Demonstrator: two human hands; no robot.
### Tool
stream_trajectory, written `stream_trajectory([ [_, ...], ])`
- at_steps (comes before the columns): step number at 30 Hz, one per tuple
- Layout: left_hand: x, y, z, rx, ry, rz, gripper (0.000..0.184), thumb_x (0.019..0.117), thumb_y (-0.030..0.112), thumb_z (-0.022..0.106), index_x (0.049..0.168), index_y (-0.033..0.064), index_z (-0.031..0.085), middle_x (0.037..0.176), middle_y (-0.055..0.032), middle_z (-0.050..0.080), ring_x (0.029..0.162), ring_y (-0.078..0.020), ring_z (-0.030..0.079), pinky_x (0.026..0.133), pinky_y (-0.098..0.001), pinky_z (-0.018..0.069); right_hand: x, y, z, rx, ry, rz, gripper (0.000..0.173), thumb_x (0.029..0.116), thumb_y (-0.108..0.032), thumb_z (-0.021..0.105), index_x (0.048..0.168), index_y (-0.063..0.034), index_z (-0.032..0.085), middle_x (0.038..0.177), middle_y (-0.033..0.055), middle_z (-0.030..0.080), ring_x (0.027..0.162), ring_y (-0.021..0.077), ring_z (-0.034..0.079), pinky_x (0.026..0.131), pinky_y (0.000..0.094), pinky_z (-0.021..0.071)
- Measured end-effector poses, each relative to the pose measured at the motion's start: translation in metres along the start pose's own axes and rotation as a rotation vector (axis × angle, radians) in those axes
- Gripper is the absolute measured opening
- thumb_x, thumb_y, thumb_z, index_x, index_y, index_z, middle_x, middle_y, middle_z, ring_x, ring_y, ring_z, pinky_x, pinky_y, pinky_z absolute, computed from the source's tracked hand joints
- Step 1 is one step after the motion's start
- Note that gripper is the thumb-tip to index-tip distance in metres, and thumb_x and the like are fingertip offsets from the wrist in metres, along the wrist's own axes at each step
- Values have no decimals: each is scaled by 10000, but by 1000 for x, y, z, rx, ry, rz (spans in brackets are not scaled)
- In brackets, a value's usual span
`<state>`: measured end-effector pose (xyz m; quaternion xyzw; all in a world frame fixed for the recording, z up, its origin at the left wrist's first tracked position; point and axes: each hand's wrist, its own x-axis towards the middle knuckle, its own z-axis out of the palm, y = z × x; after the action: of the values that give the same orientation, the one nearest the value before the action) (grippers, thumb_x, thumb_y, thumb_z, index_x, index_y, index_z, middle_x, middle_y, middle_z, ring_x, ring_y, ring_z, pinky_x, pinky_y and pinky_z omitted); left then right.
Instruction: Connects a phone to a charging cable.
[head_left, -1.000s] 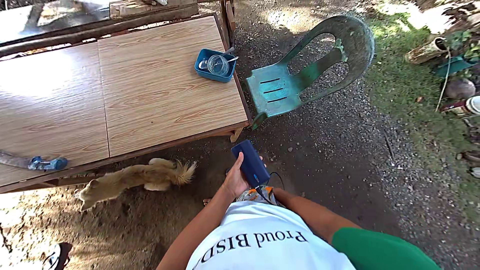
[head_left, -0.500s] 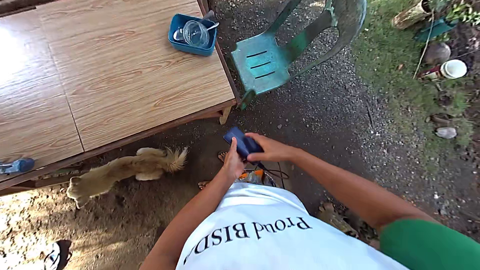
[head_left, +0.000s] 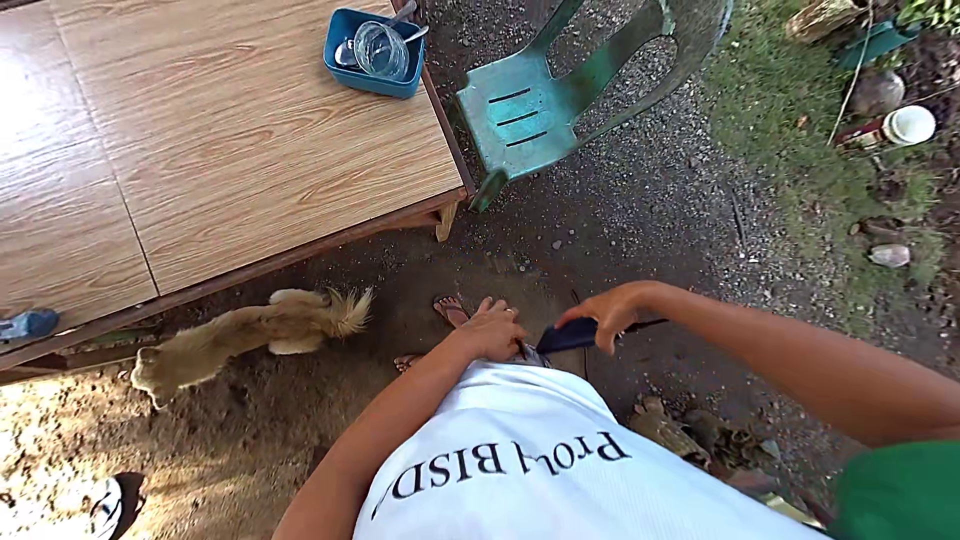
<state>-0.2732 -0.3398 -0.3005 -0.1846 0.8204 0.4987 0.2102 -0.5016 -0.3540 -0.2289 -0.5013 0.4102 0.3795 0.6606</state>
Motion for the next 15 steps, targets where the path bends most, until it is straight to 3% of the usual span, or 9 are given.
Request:
stream_trajectory([
  [3, 8, -1, -2, 22, 94, -8, 290, 1050, 227, 530, 1238, 78, 692, 1345, -269, 559, 1320, -450, 470, 1114, -636, 292, 15, 7, 8, 72, -58, -166, 780, 832, 155, 693, 1540, -19, 418, 1454, 300, 510, 1303, 446, 524, 1048, 598, 430],
  [5, 11, 0, -2, 42, 168, 9, 295, 1062, 206, 499, 1254, 75, 681, 1290, -231, 613, 1268, -412, 533, 1120, -600, 300, 41, 13, 14, 165, -15, -204, 759, 818, 135, 689, 1518, 7, 426, 1418, 297, 536, 1263, 408, 553, 1036, 571, 445],
  [6, 12, 2, -1, 49, 202, 23, 303, 1066, 190, 484, 1268, 71, 675, 1268, -216, 637, 1247, -397, 558, 1130, -588, 294, 54, 11, 19, 216, 22, -178, 701, 843, 109, 688, 1495, 19, 446, 1360, 276, 573, 1177, 356, 586, 994, 531, 466],
  [8, 12, 6, 1, 47, 234, 27, 308, 1067, 162, 464, 1274, 63, 670, 1244, -200, 657, 1224, -384, 577, 1144, -580, 275, 81, 2, 34, 325, 137, -92, 447, 883, 29, 701, 1309, 19, 567, 1060, 170, 630, 827, 207, 561, 753, 413, 479],
  [9, 11, 8, 3, 37, 223, 9, 316, 1068, 155, 455, 1286, 70, 666, 1248, -195, 660, 1228, -381, 576, 1155, -580, 260, 93, 1, 41, 376, 180, -63, 338, 891, -8, 703, 1210, -3, 590, 943, 114, 611, 731, 161, 535, 656, 363, 463],
  [10, 9, 9, 3, 16, 198, -23, 325, 1074, 157, 446, 1311, 77, 654, 1265, -191, 659, 1244, -379, 571, 1171, -583, 237, 97, 0, 45, 448, 181, -52, 327, 921, -29, 688, 1229, -12, 580, 967, 111, 605, 760, 162, 539, 663, 365, 466],
  [13, 0, 7, 2, -78, 216, -93, 326, 1085, 178, 434, 1309, 78, 648, 1259, -177, 677, 1251, -362, 582, 1190, -573, 217, 74, 9, 42, 671, 99, -97, 391, 1036, -88, 539, 1417, -19, 486, 1218, 167, 600, 1006, 207, 606, 875, 411, 522],
  [15, -4, 6, 5, -117, 232, -125, 331, 1088, 183, 423, 1307, 73, 645, 1255, -173, 681, 1251, -351, 586, 1195, -562, 214, 59, 23, 36, 725, 75, -142, 350, 1035, -30, 519, 1376, 51, 510, 1245, 189, 611, 1047, 212, 646, 950, 390, 541],
])
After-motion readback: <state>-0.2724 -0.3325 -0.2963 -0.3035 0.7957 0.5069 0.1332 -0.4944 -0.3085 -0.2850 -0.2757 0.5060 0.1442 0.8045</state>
